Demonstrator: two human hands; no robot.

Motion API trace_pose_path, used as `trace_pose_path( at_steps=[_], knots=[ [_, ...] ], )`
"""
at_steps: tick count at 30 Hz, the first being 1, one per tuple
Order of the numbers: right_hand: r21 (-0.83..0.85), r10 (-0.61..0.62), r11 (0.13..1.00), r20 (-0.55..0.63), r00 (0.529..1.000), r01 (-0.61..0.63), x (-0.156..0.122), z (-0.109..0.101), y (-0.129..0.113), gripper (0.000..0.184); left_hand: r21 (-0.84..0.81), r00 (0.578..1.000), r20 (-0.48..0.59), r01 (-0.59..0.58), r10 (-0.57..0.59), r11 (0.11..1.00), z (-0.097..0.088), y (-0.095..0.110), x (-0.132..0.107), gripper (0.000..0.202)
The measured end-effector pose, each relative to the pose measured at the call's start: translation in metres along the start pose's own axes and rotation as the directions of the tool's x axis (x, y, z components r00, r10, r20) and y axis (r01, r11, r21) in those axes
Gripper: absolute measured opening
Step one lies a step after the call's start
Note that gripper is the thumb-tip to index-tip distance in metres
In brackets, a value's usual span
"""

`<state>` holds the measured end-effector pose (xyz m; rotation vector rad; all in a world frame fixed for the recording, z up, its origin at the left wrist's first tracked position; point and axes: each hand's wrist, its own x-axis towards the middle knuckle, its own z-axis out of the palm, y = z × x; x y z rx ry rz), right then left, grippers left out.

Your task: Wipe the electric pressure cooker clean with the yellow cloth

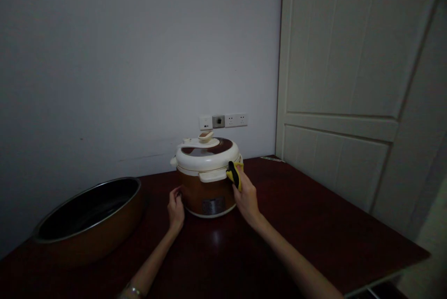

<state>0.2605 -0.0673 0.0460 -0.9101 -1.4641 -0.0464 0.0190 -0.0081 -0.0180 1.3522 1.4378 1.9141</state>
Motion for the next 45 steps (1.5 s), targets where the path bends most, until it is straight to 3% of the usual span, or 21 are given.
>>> trace_pose_path(
  at_steps=[4,6,7,10,13,16,17,20,24,26,28,32,38,42,45],
  knots=[
    [0.042,-0.016,0.999,0.177,0.984,0.009,0.004,-0.028,0.002,0.045,0.040,0.999,-0.020,-0.044,0.044,0.998,-0.001,0.006,0.001,0.025],
    [0.037,0.069,0.997,0.129,0.989,-0.074,0.017,-0.045,0.009,0.037,0.108,0.985,-0.095,-0.133,0.143,0.985,-0.005,0.015,0.005,0.024],
    [0.026,0.115,0.993,0.047,0.992,-0.117,0.026,-0.053,0.013,0.037,0.144,0.968,-0.124,-0.202,0.220,0.969,-0.008,0.022,0.008,0.023],
    [-0.006,0.173,0.985,-0.124,0.977,-0.175,0.052,-0.063,0.032,0.045,0.174,0.869,-0.093,-0.467,0.487,0.867,-0.015,0.055,0.017,0.020],
    [-0.041,0.129,0.990,-0.099,0.987,-0.134,0.069,-0.054,0.047,0.042,0.098,0.781,0.011,-0.623,0.625,0.776,-0.013,0.094,0.018,0.020],
    [-0.093,0.068,0.993,-0.056,0.996,-0.073,0.077,-0.037,0.051,0.034,0.010,0.692,0.175,-0.712,0.700,0.702,0.001,0.126,0.009,0.025],
    [-0.115,0.066,0.991,-0.042,0.997,-0.070,0.078,-0.032,0.050,0.033,-0.009,0.655,0.236,-0.737,0.718,0.675,0.007,0.133,0.005,0.026],
    [-0.159,0.091,0.983,-0.014,0.996,-0.092,0.085,-0.024,0.047,0.032,-0.054,0.485,0.419,-0.830,0.767,0.555,0.025,0.144,-0.006,0.026],
    [-0.118,0.070,0.990,-0.013,0.997,-0.071,0.095,-0.022,0.051,0.034,-0.014,0.189,0.363,-0.978,0.912,0.208,0.040,0.144,-0.011,0.025],
    [-0.046,0.036,0.998,-0.016,0.999,-0.037,0.095,-0.022,0.055,0.032,0.018,0.085,0.317,-0.996,0.945,0.083,0.043,0.142,-0.012,0.028],
    [0.037,0.006,0.999,-0.040,0.999,-0.005,0.089,-0.020,0.054,0.028,0.040,0.087,0.282,-0.996,0.956,0.079,0.046,0.140,-0.014,0.030],
    [0.121,-0.015,0.992,-0.086,0.996,0.026,0.065,-0.016,0.036,0.022,0.080,0.197,0.209,-0.980,0.958,0.184,0.050,0.137,-0.022,0.027],
    [0.156,-0.108,0.982,0.034,0.994,0.102,0.047,-0.017,0.006,0.021,0.076,0.270,0.192,-0.963,0.944,0.260,0.053,0.138,-0.029,0.020],
    [0.190,0.017,0.982,0.023,1.000,-0.021,0.061,-0.022,0.017,0.019,0.022,0.305,0.199,-0.951,0.931,0.307,0.051,0.142,-0.029,0.019],
    [0.214,0.193,0.959,-0.024,0.981,-0.184,0.071,-0.024,0.031,0.033,0.012,0.311,0.196,-0.949,0.930,0.314,0.051,0.142,-0.030,0.018]
  ],
)
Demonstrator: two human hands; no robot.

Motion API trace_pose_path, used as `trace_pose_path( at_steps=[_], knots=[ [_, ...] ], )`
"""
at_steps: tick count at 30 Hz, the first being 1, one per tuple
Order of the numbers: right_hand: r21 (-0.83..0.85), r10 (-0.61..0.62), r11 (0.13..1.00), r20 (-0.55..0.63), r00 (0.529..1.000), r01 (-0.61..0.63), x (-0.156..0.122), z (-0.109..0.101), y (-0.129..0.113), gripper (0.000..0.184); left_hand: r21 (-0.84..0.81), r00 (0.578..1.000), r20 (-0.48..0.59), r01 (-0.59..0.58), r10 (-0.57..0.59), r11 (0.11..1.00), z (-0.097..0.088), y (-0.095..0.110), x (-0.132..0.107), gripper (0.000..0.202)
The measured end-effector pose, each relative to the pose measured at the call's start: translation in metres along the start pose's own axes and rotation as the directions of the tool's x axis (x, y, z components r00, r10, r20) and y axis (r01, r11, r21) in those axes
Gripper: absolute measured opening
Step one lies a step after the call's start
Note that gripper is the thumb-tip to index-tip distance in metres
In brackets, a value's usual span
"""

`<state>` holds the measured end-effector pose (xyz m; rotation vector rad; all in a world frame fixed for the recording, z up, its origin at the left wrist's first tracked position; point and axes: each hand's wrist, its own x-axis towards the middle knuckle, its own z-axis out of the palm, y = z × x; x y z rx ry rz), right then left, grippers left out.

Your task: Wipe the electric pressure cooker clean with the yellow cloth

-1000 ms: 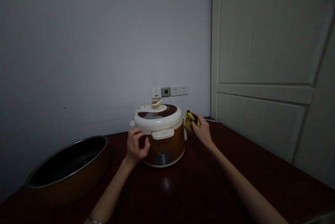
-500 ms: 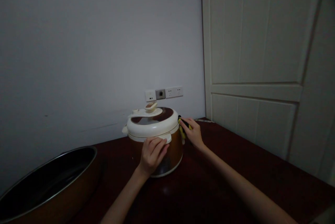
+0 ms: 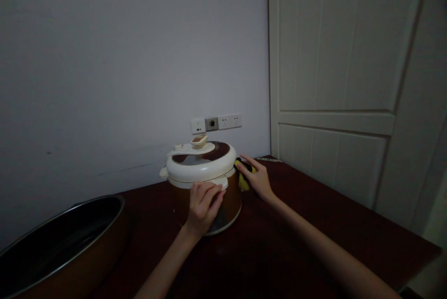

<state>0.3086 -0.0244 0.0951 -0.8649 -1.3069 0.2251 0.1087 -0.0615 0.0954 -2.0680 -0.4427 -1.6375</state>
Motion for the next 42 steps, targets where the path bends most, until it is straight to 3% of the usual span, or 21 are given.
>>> trace_pose_path(
  at_steps=[2,9,17,25,32,38,42],
  knots=[
    [-0.003,0.019,1.000,-0.033,0.999,-0.020,0.001,0.001,0.001,0.035,0.000,1.000,-0.004,0.012,-0.012,1.000,0.000,0.000,-0.001,0.018],
    [-0.027,-0.247,0.968,0.094,0.964,0.251,-0.025,0.018,-0.032,0.018,0.004,1.000,-0.005,0.002,-0.002,1.000,0.001,0.000,-0.001,0.017],
    [-0.122,-0.210,0.971,-0.034,0.977,0.205,-0.002,0.002,0.001,0.016,-0.005,1.000,-0.020,0.014,-0.014,1.000,0.001,0.002,0.000,0.018],
    [-0.086,-0.325,0.937,0.146,0.934,0.339,-0.029,0.007,-0.028,0.022,-0.002,0.999,-0.016,0.027,-0.027,1.000,0.002,0.001,-0.001,0.016],
    [-0.138,-0.225,0.965,0.006,0.974,0.224,-0.019,0.006,-0.020,0.016,0.000,0.999,-0.020,0.030,-0.030,1.000,0.001,0.002,0.000,0.016],
    [-0.102,-0.328,0.933,0.160,0.931,0.346,-0.037,0.010,-0.035,0.021,0.018,0.999,-0.022,0.037,-0.036,0.999,0.002,0.003,-0.001,0.016],
    [-0.104,-0.377,0.907,0.231,0.897,0.408,-0.026,0.000,-0.021,0.023,0.015,0.999,-0.015,0.038,-0.038,0.999,0.002,0.003,-0.001,0.019]
  ],
)
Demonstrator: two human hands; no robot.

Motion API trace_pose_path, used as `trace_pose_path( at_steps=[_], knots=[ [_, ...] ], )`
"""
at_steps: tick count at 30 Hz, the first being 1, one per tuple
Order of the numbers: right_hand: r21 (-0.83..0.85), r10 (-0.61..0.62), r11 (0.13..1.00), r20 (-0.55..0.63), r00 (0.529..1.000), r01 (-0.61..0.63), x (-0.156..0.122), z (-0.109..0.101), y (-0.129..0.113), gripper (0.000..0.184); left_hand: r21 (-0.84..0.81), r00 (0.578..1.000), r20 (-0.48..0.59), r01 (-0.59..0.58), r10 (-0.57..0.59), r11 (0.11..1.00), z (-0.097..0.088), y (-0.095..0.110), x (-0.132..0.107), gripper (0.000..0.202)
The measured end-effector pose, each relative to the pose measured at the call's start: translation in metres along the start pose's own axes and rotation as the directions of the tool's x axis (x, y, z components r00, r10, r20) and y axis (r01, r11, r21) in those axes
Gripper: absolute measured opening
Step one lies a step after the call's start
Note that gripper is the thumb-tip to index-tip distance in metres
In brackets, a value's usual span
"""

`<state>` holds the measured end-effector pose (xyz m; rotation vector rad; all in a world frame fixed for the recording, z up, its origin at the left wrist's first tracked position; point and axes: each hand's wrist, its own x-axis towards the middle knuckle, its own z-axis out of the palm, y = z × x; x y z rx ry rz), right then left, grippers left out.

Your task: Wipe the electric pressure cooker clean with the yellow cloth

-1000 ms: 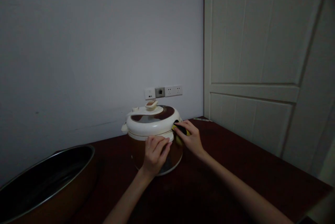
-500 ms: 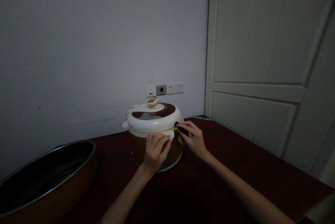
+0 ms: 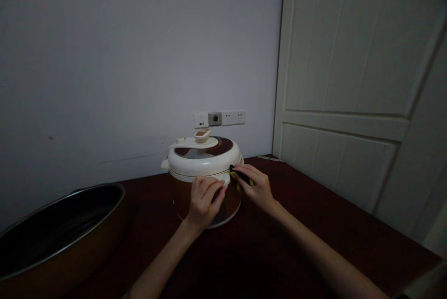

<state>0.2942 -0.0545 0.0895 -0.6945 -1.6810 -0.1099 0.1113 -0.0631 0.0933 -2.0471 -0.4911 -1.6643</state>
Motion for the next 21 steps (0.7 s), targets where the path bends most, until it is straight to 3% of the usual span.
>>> trace_pose_path(
  at_steps=[5,9,13,18,21],
  knots=[
    [-0.085,0.141,0.984,-0.151,0.979,-0.155,0.006,-0.003,0.035,0.017,-0.002,1.000,-0.003,0.003,-0.003,1.000,0.000,0.000,0.000,0.018],
    [-0.012,0.171,0.984,-0.239,0.956,-0.179,-0.001,0.008,0.027,0.015,0.004,1.000,-0.010,0.004,-0.004,1.000,0.000,0.001,0.001,0.019],
    [0.068,0.187,0.982,-0.220,0.957,-0.176,-0.006,0.014,0.015,0.012,0.009,1.000,-0.006,0.005,-0.005,1.000,0.000,0.001,0.001,0.017],
    [0.101,0.302,0.953,-0.245,0.921,-0.285,0.002,0.011,0.022,0.018,0.011,1.000,-0.008,0.000,0.000,1.000,0.000,0.001,0.001,0.015],
    [0.105,0.254,0.966,-0.211,0.944,-0.236,0.004,0.012,0.019,0.017,0.010,1.000,-0.001,0.009,-0.009,1.000,0.000,0.001,0.000,0.017]
  ],
)
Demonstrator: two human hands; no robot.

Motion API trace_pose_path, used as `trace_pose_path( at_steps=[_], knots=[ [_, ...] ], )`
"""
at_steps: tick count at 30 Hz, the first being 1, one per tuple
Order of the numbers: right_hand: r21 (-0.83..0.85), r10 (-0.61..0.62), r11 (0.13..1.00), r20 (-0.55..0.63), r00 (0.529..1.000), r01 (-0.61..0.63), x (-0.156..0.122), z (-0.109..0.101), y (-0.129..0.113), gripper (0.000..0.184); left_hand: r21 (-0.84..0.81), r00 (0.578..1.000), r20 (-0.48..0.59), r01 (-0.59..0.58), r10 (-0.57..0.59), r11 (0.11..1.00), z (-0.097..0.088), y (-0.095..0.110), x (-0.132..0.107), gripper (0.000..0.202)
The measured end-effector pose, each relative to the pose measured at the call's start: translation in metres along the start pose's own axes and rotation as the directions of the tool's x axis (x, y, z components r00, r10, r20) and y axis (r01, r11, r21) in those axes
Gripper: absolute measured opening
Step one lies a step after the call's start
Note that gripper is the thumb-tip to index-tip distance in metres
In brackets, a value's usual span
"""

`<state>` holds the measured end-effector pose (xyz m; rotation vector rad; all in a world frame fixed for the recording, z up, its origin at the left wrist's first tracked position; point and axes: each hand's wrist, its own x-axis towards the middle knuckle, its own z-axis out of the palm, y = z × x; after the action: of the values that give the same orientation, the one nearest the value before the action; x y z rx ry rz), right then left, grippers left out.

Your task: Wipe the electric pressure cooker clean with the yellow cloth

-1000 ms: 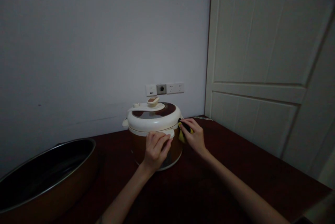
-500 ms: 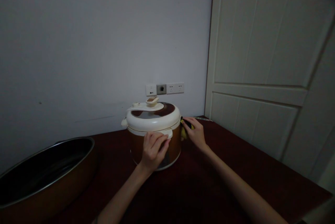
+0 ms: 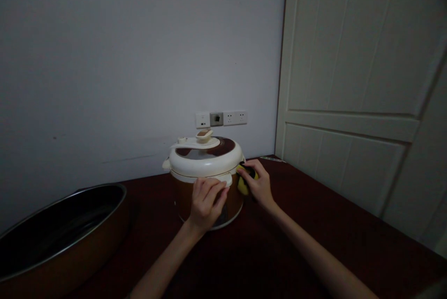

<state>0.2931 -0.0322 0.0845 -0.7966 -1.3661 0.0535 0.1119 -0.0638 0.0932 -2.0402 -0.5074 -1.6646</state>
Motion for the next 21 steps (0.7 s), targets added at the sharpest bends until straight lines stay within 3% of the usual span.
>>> trace_pose_path(
  at_steps=[3,8,14,21],
  knots=[
    [0.010,-0.038,0.999,0.058,0.998,0.038,0.002,0.000,-0.001,0.017,-0.001,1.000,0.001,0.003,-0.003,1.000,0.000,0.000,0.000,0.018],
    [-0.054,0.066,0.996,-0.013,0.998,-0.067,0.009,-0.004,0.006,0.024,0.008,1.000,-0.005,0.006,-0.006,1.000,0.000,-0.001,-0.001,0.014],
    [-0.035,-0.086,0.995,0.117,0.989,0.091,0.006,-0.004,-0.002,0.016,0.009,1.000,-0.007,0.009,-0.009,1.000,0.002,-0.001,-0.002,0.016],
    [-0.091,0.033,0.995,0.032,0.999,-0.030,0.011,-0.007,0.007,0.021,0.004,1.000,0.000,0.004,-0.004,1.000,0.000,0.000,-0.001,0.018]
  ],
)
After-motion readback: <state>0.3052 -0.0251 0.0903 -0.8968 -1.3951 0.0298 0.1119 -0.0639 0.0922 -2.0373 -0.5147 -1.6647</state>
